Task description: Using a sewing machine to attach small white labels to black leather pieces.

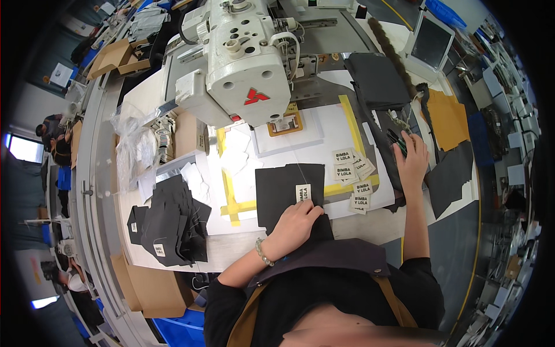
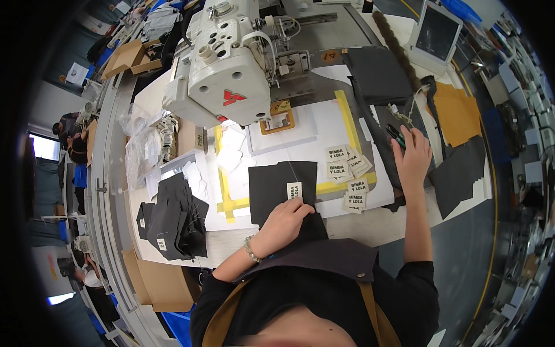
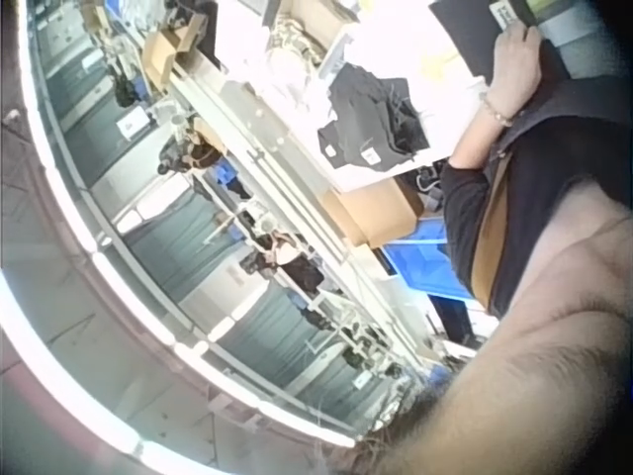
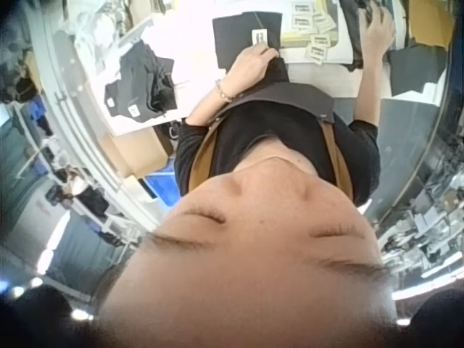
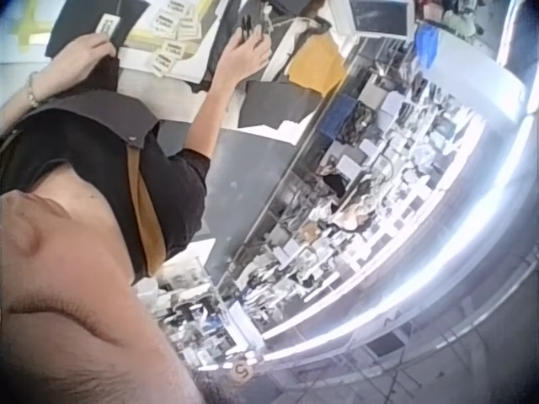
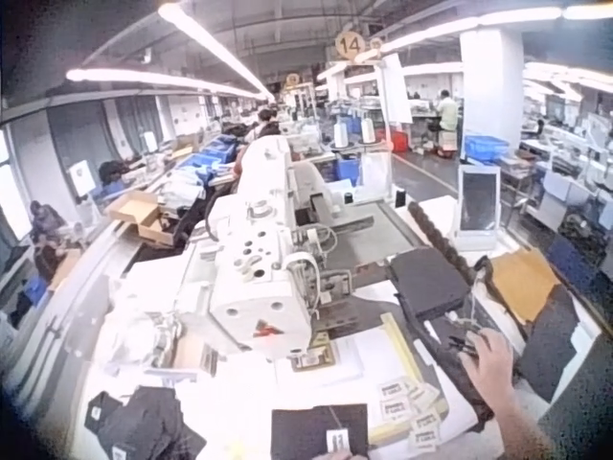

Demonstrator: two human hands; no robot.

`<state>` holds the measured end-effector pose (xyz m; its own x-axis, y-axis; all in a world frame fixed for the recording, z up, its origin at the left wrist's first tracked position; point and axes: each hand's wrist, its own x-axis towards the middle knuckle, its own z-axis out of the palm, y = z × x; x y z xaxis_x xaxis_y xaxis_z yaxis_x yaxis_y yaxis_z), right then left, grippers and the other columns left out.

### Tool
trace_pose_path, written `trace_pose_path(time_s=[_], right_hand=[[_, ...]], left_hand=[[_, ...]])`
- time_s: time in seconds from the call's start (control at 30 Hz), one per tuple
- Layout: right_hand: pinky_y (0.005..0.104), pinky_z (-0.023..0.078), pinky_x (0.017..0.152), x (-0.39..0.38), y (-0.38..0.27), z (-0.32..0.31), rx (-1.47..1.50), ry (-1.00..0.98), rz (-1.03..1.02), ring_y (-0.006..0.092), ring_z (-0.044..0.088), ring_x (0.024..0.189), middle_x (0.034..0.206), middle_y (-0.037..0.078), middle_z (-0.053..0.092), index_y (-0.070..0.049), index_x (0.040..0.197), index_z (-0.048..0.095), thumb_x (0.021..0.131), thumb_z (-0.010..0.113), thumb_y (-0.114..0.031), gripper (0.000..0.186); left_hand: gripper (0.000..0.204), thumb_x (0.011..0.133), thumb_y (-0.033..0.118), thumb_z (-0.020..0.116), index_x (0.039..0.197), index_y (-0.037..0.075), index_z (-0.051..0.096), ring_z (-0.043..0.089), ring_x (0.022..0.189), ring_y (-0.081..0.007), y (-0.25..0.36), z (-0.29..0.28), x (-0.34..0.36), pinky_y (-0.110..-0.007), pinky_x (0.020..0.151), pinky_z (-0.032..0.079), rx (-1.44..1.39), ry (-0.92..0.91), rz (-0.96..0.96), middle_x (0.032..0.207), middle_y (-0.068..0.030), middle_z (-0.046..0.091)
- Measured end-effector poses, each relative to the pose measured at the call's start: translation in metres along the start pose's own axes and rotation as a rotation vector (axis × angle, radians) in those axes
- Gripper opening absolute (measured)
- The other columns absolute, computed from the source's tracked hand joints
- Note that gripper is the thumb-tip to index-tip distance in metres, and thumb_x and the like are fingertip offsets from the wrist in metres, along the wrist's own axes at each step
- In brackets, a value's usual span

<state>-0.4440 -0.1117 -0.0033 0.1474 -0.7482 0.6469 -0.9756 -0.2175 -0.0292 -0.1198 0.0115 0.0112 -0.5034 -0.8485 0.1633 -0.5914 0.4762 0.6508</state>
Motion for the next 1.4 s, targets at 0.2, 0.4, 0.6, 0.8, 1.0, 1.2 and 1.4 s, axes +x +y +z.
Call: trace_pose_path(time_s=[0.2,0.4,0.6,0.8,1.0,1.2,1.4], right_hand=[[0.0420,0.045,0.077,-0.008,0.022,0.014,0.125,-0.305,0.144,0.0324,0.058,0.092,0.095,0.011,0.058,-0.008,0.104,0.060,0.090,0.061,-0.018,0.017],[0.0416,0.046,0.068,0.031,0.004,-0.008,0.435,-0.336,0.439,0.0383,0.062,0.081,0.086,0.020,0.062,-0.001,0.103,0.054,0.100,0.048,-0.016,0.017],[0.0293,0.047,0.073,0.085,-0.061,-0.030,0.851,-0.667,-0.062,0.0246,0.061,0.080,0.095,0.012,0.064,0.000,0.116,0.060,0.094,0.054,-0.006,0.023],[0.0368,0.049,0.066,0.098,-0.124,0.004,0.548,-0.524,-0.775,0.0249,0.060,0.072,0.084,0.006,0.058,-0.014,0.119,0.065,0.088,0.060,-0.013,0.031],[0.0335,0.048,0.061,0.096,-0.135,0.033,0.514,-0.550,-0.777,0.0212,0.058,0.064,0.081,0.004,0.051,-0.018,0.127,0.061,0.085,0.066,-0.022,0.042],[0.0316,0.047,0.060,0.106,-0.139,0.037,0.473,-0.464,-0.912,0.0177,0.056,0.067,0.081,0.000,0.052,-0.020,0.130,0.059,0.079,0.069,-0.035,0.054],[0.0263,0.043,0.059,0.109,-0.141,0.043,0.327,-0.214,-1.154,0.0107,0.055,0.074,0.079,-0.005,0.053,-0.021,0.124,0.062,0.076,0.067,-0.024,0.049]], left_hand=[[0.021,0.083,0.005,0.065,0.102,0.005,0.058,0.060,0.081,-0.0279,0.008,-0.001,0.001,-0.036,0.071,0.049,0.160,-0.014,-0.040,0.089,-0.0108,0.055],[0.024,0.082,0.003,0.064,0.105,0.004,0.058,0.062,0.075,-0.0265,0.000,0.007,-0.002,-0.036,0.070,0.049,0.130,0.078,0.058,0.083,-0.0092,0.059],[0.025,0.076,-0.001,0.061,0.100,0.003,0.058,0.059,0.073,-0.0260,0.014,-0.008,0.002,-0.037,0.068,0.048,0.010,0.093,0.116,0.081,-0.0085,0.056],[0.022,0.078,-0.002,0.062,0.099,0.004,0.061,0.061,0.072,-0.0275,0.021,-0.011,0.005,-0.036,0.067,0.048,-0.037,0.130,0.088,0.079,-0.0096,0.060],[0.024,0.076,-0.002,0.062,0.099,0.005,0.061,0.060,0.072,-0.0270,0.022,-0.012,0.002,-0.036,0.066,0.048,-0.053,0.166,0.073,0.079,-0.0080,0.058],[0.025,0.076,-0.002,0.062,0.099,0.006,0.061,0.060,0.073,-0.0261,0.022,-0.012,0.002,-0.036,0.066,0.048,-0.055,0.152,0.076,0.078,-0.0071,0.057],[0.024,0.076,-0.002,0.062,0.098,0.006,0.061,0.060,0.072,-0.0260,0.021,-0.013,0.005,-0.036,0.066,0.048,-0.061,0.160,0.095,0.078,-0.0069,0.056]])
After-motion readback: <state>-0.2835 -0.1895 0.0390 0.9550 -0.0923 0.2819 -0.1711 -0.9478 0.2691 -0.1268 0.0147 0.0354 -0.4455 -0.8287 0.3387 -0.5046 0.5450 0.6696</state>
